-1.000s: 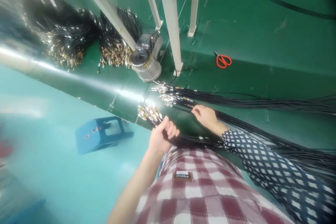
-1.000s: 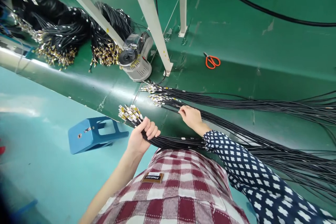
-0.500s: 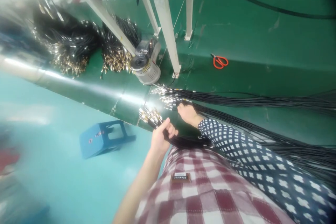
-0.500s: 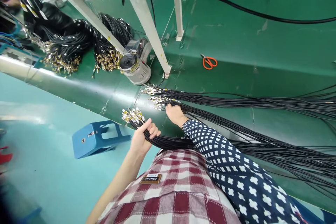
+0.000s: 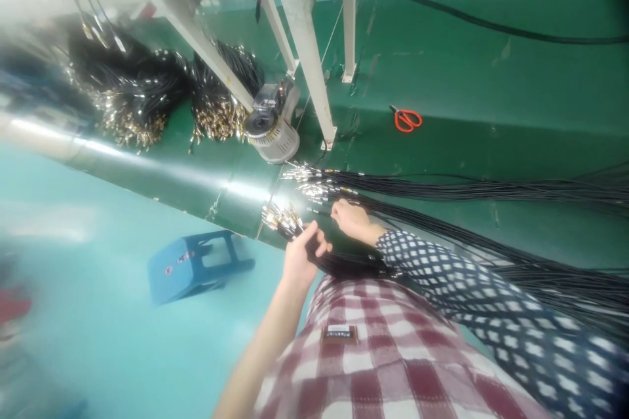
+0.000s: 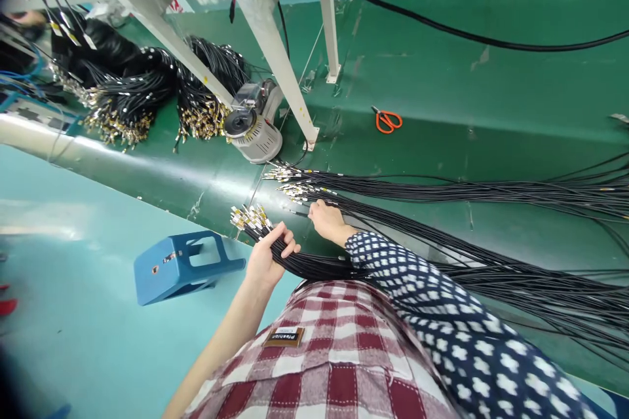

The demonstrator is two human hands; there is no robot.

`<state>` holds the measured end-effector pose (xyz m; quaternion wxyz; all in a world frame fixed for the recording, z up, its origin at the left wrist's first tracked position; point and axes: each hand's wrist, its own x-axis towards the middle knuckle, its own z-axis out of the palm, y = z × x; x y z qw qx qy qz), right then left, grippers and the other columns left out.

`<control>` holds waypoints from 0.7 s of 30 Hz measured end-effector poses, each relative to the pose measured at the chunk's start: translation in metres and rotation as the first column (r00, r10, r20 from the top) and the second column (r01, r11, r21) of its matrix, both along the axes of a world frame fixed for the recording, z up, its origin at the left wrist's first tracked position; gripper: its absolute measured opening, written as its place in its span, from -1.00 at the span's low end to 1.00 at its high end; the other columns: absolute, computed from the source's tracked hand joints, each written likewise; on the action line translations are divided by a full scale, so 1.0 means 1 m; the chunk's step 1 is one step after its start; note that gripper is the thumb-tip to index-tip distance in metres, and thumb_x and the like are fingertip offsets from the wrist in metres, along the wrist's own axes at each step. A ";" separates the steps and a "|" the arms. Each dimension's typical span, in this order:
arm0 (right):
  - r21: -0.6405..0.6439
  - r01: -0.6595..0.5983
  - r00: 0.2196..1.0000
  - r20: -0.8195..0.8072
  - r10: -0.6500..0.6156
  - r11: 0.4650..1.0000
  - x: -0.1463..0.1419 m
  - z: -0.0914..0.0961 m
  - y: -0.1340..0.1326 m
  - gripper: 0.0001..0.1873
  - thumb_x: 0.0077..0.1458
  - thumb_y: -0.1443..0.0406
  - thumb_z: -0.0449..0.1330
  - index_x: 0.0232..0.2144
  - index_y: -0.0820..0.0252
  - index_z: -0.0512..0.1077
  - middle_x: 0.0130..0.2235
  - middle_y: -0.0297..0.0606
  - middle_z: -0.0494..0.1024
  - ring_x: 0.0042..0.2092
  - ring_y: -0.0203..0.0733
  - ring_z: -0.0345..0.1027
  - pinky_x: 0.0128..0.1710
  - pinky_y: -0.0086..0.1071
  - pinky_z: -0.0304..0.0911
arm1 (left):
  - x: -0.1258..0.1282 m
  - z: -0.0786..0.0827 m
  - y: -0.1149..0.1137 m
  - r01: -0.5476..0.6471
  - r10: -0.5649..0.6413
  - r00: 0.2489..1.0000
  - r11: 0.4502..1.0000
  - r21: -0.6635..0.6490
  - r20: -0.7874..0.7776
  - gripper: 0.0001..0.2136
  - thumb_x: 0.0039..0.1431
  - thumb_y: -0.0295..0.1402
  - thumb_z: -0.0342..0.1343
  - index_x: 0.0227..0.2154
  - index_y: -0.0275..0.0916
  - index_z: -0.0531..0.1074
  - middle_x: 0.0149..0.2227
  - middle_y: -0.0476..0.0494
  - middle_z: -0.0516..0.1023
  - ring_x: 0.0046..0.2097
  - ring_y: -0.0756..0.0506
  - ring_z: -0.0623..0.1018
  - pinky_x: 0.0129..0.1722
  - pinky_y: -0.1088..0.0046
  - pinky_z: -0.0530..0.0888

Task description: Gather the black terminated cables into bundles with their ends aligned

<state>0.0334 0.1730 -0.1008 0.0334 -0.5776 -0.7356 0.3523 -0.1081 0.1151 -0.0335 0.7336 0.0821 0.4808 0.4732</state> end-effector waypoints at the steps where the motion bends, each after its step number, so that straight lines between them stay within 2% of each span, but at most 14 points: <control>1: -0.023 0.006 0.998 -0.060 -0.007 1.000 0.005 0.007 -0.003 -0.77 0.30 0.29 -0.07 -0.20 0.27 0.36 -0.14 -0.08 0.50 -0.21 -0.20 0.42 -0.24 -0.36 0.25 | 0.000 0.000 0.000 -0.008 0.008 1.000 1.000 0.011 -0.007 -0.83 -0.01 -0.38 0.25 -0.45 -0.27 0.34 -0.61 0.09 0.30 -0.68 0.11 0.21 -0.49 0.45 0.30; 4: -0.135 -0.026 0.964 -0.264 -0.011 0.990 0.027 0.031 -0.017 -0.71 0.32 0.20 -0.12 -0.24 0.24 0.33 -0.33 -0.25 0.54 -0.41 -0.36 0.34 -0.42 -0.48 0.20 | 0.002 0.001 0.003 -0.002 0.002 1.000 0.999 0.032 -0.021 -0.72 -0.04 -0.40 0.27 -0.23 -0.25 0.40 -0.58 0.10 0.33 -0.67 0.12 0.22 -0.49 0.47 0.30; 6: -0.312 -0.064 0.867 -0.488 -0.102 0.948 0.044 0.044 -0.028 -0.68 0.27 0.10 -0.05 -0.30 0.24 0.31 -0.42 -0.32 0.51 -0.52 -0.42 0.20 -0.54 -0.52 0.08 | 0.004 0.003 0.006 0.018 -0.018 1.000 0.999 0.045 -0.015 -0.69 -0.05 -0.39 0.28 -0.19 -0.25 0.42 -0.57 0.10 0.33 -0.67 0.13 0.22 -0.50 0.48 0.30; 8: -0.494 -0.141 0.708 -0.656 -0.261 0.858 0.057 0.053 -0.036 -0.63 0.16 0.02 0.08 -0.36 0.23 0.29 -0.48 -0.37 0.46 -0.58 -0.46 0.07 -0.59 -0.53 -0.06 | 0.006 0.004 0.008 0.040 -0.039 0.999 0.997 0.059 -0.019 -0.73 -0.06 -0.38 0.29 -0.26 -0.30 0.44 -0.58 0.09 0.32 -0.67 0.14 0.22 -0.51 0.48 0.30; 9: -0.554 -0.182 0.649 -0.688 -0.324 0.812 0.060 0.056 -0.039 -0.61 0.10 -0.01 0.14 -0.37 0.23 0.29 -0.50 -0.39 0.44 -0.59 -0.47 0.02 -0.60 -0.52 -0.11 | 0.007 0.006 0.009 0.048 -0.046 0.999 0.997 0.064 -0.028 -0.77 -0.06 -0.38 0.30 -0.32 -0.32 0.45 -0.59 0.09 0.32 -0.67 0.14 0.21 -0.51 0.48 0.31; 10: -0.584 -0.208 0.630 -0.694 -0.349 0.785 0.061 0.059 -0.040 -0.59 0.07 -0.02 0.17 -0.38 0.23 0.30 -0.51 -0.39 0.45 -0.60 -0.48 -0.01 -0.61 -0.52 -0.14 | 0.008 0.007 0.010 0.054 -0.051 0.998 0.996 0.066 -0.040 -0.80 -0.07 -0.39 0.30 -0.39 -0.33 0.44 -0.59 0.08 0.32 -0.67 0.14 0.21 -0.51 0.47 0.31; 11: -0.590 -0.211 0.636 -0.688 -0.349 0.779 0.059 0.062 -0.039 -0.59 0.06 -0.03 0.17 -0.38 0.24 0.31 -0.50 -0.37 0.46 -0.61 -0.48 -0.03 -0.61 -0.51 -0.15 | 0.008 0.007 0.010 0.055 -0.052 0.997 0.996 0.070 -0.054 -0.82 -0.07 -0.39 0.30 -0.44 -0.34 0.43 -0.60 0.07 0.31 -0.67 0.14 0.21 -0.52 0.47 0.31; 13: -0.527 -0.156 0.678 -0.672 -0.297 0.835 0.047 0.068 -0.035 -0.60 0.09 0.00 0.15 -0.40 0.25 0.36 -0.45 -0.32 0.51 -0.60 -0.46 0.03 -0.59 -0.50 -0.07 | 0.009 0.008 0.009 0.049 -0.043 0.996 0.995 0.084 -0.075 -0.83 -0.08 -0.41 0.30 -0.49 -0.33 0.40 -0.62 0.07 0.30 -0.67 0.14 0.21 -0.52 0.47 0.30; 16: -0.293 -0.008 0.716 -0.670 -0.199 0.956 0.022 0.079 -0.030 -0.66 0.19 0.08 0.08 -0.42 0.24 0.40 -0.41 -0.29 0.55 -0.49 -0.37 0.25 -0.47 -0.47 0.12 | 0.010 0.007 0.008 0.027 -0.017 0.996 0.993 0.117 -0.082 -0.81 -0.07 -0.41 0.30 -0.55 -0.32 0.36 -0.63 0.09 0.25 -0.67 0.12 0.24 -0.53 0.47 0.30; 17: -0.215 0.028 0.739 -0.653 -0.165 0.976 0.017 0.081 -0.030 -0.67 0.22 0.11 0.05 -0.42 0.23 0.41 -0.42 -0.30 0.55 -0.45 -0.34 0.30 -0.42 -0.46 0.15 | 0.010 0.007 0.007 0.018 -0.008 0.997 0.992 0.126 -0.082 -0.79 -0.06 -0.41 0.29 -0.56 -0.31 0.34 -0.64 0.09 0.24 -0.66 0.11 0.25 -0.53 0.47 0.30; 19: -0.059 0.051 0.840 -0.537 -0.074 0.997 0.020 0.081 -0.038 -0.70 0.24 0.16 0.03 -0.41 0.21 0.43 -0.43 -0.32 0.53 -0.40 -0.30 0.33 -0.37 -0.43 0.16 | 0.009 0.005 0.006 -0.006 0.015 0.997 0.993 0.116 -0.072 -0.79 -0.05 -0.42 0.28 -0.56 -0.30 0.32 -0.64 0.11 0.22 -0.66 0.11 0.24 -0.52 0.47 0.30; 21: 0.079 -0.013 0.945 -0.326 0.038 0.997 0.041 0.075 -0.051 -0.73 0.22 0.18 0.06 -0.40 0.17 0.46 -0.38 -0.31 0.52 -0.37 -0.28 0.33 -0.35 -0.42 0.14 | 0.008 0.003 0.005 -0.047 0.051 0.997 0.997 0.066 -0.057 -0.81 -0.05 -0.43 0.28 -0.52 -0.30 0.33 -0.65 0.14 0.18 -0.67 0.12 0.21 -0.52 0.48 0.29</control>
